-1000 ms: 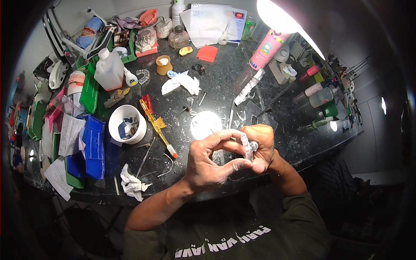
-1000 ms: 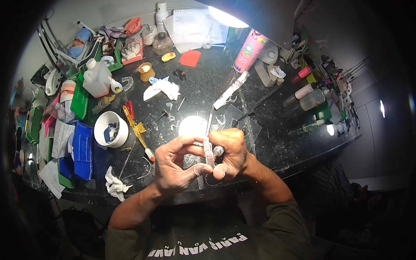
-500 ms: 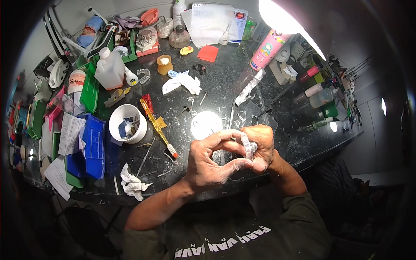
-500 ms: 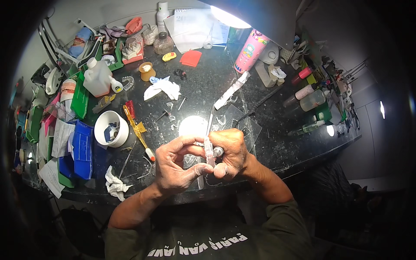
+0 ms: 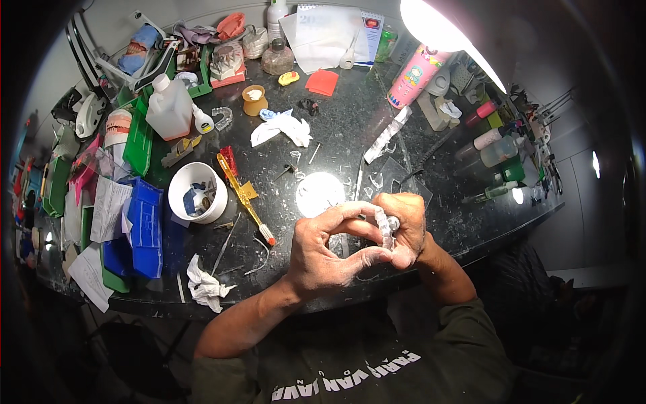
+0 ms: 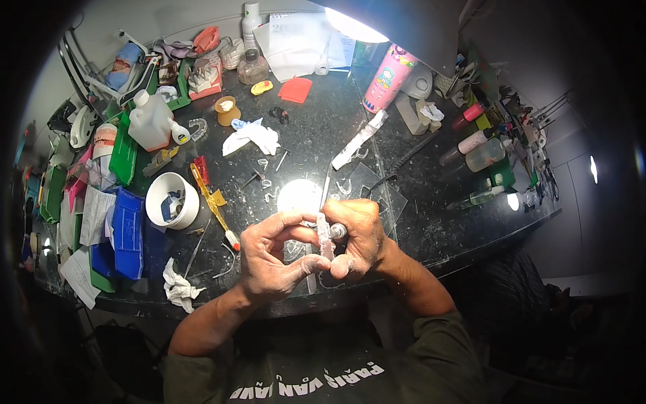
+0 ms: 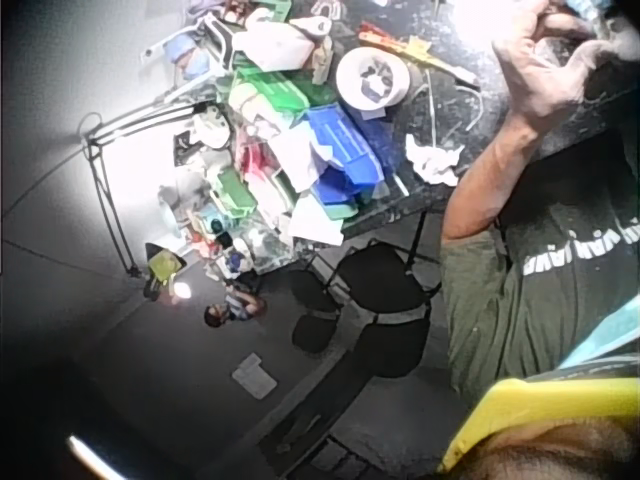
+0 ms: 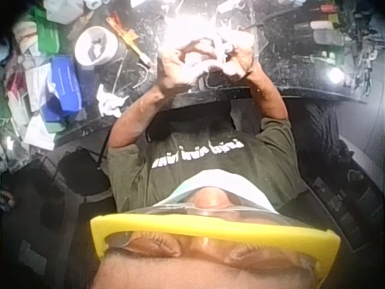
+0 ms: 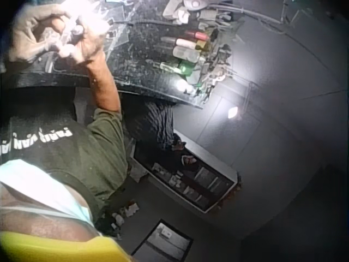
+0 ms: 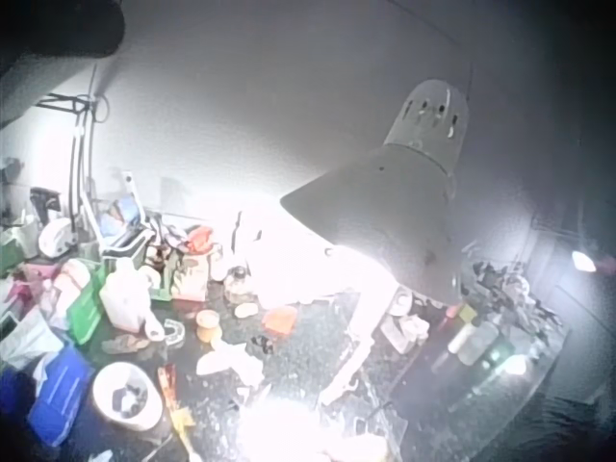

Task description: The person holds a dental prosthesis and uses a rotary tool to polish different surfaces, including the inner and outer regions, while occasionally setting it down to pick up a hand tool.

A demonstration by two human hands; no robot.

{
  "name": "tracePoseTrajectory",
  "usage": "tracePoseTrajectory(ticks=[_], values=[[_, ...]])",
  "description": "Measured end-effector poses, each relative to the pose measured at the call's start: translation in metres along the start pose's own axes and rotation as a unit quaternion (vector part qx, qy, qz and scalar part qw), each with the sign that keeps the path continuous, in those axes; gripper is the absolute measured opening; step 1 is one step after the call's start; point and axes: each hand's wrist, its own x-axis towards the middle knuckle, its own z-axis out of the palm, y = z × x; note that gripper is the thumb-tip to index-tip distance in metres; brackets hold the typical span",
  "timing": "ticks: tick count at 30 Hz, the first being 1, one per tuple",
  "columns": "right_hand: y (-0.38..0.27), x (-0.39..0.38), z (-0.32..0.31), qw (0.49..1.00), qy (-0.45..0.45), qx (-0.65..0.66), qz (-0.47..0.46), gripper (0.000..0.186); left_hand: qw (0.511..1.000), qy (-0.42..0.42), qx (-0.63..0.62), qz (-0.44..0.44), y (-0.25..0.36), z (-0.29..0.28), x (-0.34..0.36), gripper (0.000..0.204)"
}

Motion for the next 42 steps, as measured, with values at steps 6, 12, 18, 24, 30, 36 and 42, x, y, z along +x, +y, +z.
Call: tracePoseTrajectory(ticks=[6,12,18,24,30,36,42], values=[[0.0011,-0.0004,0.0021,1.0,0.002,0.015,-0.008,0.089,1.0,-0.002,0.014,0.006,-0.0009,-0.0012,-0.0003,0.056],[0.0082,-0.0066,0.0053,0.999,0.008,0.032,-0.01,0.084,1.0,0.005,0.01,0.003,-0.0013,0.0004,-0.001,0.056],[0.0042,-0.004,0.0001,0.999,0.017,0.043,-0.002,0.083,0.999,0.026,-0.018,-0.015,-0.0022,0.0001,0.0004,0.052],[0.0029,-0.0004,-0.0014,1.0,0.0,0.019,-0.008,0.08,0.987,0.035,-0.131,-0.09,-0.0016,0.0006,0.0005,0.046],[0.0008,-0.0001,-0.0021,1.0,0.013,0.007,0.007,0.079,0.981,0.02,-0.156,-0.113,0.0013,-0.0009,0.0032,0.047],[0.0021,0.0008,-0.0005,1.0,0.014,0.004,-0.001,0.079,0.984,0.024,-0.148,-0.098,0.0001,0.0003,0.0025,0.048],[0.0023,0.0002,0.0008,1.0,0.006,-0.001,0.001,0.079,0.984,0.02,-0.144,-0.102,0.0002,-0.0003,0.0027,0.05]])
